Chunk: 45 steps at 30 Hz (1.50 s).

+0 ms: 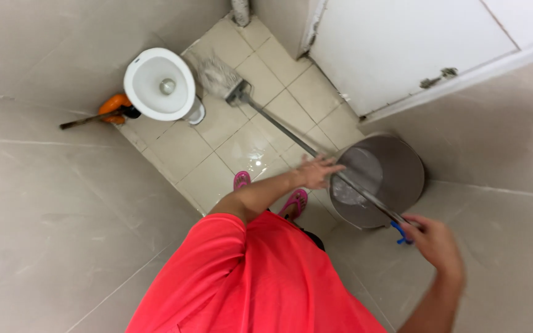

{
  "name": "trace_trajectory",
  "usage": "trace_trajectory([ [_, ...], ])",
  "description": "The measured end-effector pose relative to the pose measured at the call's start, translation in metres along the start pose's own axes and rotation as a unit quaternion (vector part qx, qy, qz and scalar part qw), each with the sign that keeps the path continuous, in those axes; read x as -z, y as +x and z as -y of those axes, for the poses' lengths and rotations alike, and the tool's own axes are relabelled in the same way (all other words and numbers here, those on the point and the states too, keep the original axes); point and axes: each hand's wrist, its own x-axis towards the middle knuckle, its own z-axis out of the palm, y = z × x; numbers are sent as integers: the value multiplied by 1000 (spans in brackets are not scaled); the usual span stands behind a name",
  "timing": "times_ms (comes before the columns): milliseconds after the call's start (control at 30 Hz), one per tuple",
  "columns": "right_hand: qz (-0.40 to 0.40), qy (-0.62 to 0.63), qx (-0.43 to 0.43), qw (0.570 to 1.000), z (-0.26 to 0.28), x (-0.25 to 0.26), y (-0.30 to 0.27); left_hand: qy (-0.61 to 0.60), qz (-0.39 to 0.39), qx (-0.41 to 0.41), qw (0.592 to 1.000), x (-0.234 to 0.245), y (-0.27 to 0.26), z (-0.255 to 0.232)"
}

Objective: The person mops the floor of a small bathroom, dipping the mop into a bucket and moving a storage rack to clean the tiled surface.

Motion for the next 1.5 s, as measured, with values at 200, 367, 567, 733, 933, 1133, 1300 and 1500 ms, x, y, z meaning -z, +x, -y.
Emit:
trace_trajectory([
  [200, -38, -99, -170, 980, -70, 60, -131, -61, 90, -188, 976, -55, 54, -140],
  [367, 14, -55, -258, 964, -134, 31, -152, -51, 134, -266, 953, -77, 63, -154],
  [567, -62, 70, -181, 979, -21, -21, -132, -37, 170, -226, 959, -38, 47, -69],
  [733, -68, 105, -102, 987, 88, -111, -14, 0, 70, -125, 990, 13, 33, 94],
  [933, -49, 64, 118, 990, 298, -184, 81, 12, -40, 251, 967, 98, -16, 269],
  [1133, -33, -5, 210, 977, 319, -147, 79, -2, -34, 259, 965, 149, -37, 230],
  [1300, -36, -64, 99, 992, 244, -69, 31, -130, -91, 187, 970, 99, 11, 130],
  [1500, -66, -35, 52, 996, 113, 22, -61, -199, -166, -118, 959, -6, 86, 4],
])
